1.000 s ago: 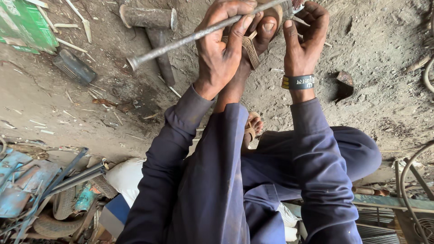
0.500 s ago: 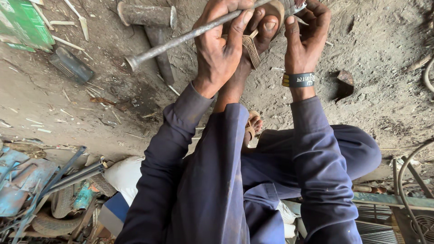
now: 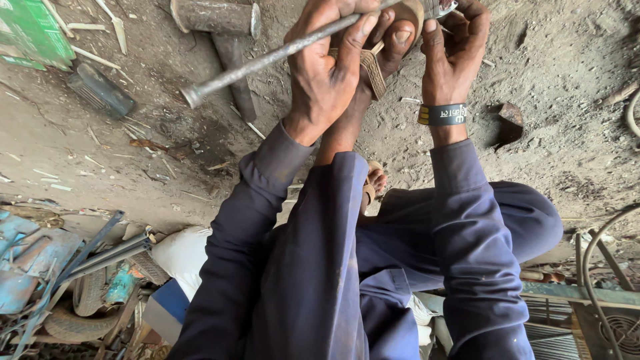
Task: The person sits on the floor and uses a hammer and a metal rod to repeatedly strike and adjust a small cylindrical electrical component. The person also uses hands to twist and manipulate the component's wires and casing throughout the clip.
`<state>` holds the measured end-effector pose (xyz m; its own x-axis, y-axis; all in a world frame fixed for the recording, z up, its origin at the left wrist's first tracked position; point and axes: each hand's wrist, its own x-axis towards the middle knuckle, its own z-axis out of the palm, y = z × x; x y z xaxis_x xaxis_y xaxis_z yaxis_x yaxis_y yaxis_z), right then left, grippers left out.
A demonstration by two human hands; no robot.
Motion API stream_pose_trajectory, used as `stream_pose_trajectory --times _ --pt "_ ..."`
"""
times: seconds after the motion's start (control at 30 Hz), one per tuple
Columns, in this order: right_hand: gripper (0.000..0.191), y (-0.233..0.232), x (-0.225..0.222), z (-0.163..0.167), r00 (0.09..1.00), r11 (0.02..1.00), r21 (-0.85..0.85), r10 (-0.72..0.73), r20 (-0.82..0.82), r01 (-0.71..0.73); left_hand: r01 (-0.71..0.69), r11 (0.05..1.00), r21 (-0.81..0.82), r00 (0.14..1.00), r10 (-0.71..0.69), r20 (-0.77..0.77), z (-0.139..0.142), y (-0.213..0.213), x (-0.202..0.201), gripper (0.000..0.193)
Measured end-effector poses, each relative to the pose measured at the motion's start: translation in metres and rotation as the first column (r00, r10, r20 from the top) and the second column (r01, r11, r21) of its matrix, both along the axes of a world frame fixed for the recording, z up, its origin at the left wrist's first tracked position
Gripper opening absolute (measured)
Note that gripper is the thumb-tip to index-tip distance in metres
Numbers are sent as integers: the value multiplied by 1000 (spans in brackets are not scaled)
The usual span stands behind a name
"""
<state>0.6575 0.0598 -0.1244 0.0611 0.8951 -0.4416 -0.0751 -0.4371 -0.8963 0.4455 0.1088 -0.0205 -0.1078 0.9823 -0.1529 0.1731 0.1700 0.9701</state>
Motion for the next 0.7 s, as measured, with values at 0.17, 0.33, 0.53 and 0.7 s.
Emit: stream_pose_trajectory --times 0.17,0.33,0.53,0.7 --pt "34 1 0 2 1000 1000 10 12 1 -12 19 997 -79 1000 -19 9 6 1 0 12" --pt "38 0 0 1 999 1000 8 -13 -31 13 16 999 -48 1000 -17 -24 15 4 0 12" --pt "35 -3 0 -2 1000 1000 -2 -12 -8 12 25 999 -21 995 -27 -97 14 3 -5 9" --pt "36 -2 0 -2 1000 1000 10 4 12 -5 12 999 -53 1000 -13 -28 10 1 -4 10"
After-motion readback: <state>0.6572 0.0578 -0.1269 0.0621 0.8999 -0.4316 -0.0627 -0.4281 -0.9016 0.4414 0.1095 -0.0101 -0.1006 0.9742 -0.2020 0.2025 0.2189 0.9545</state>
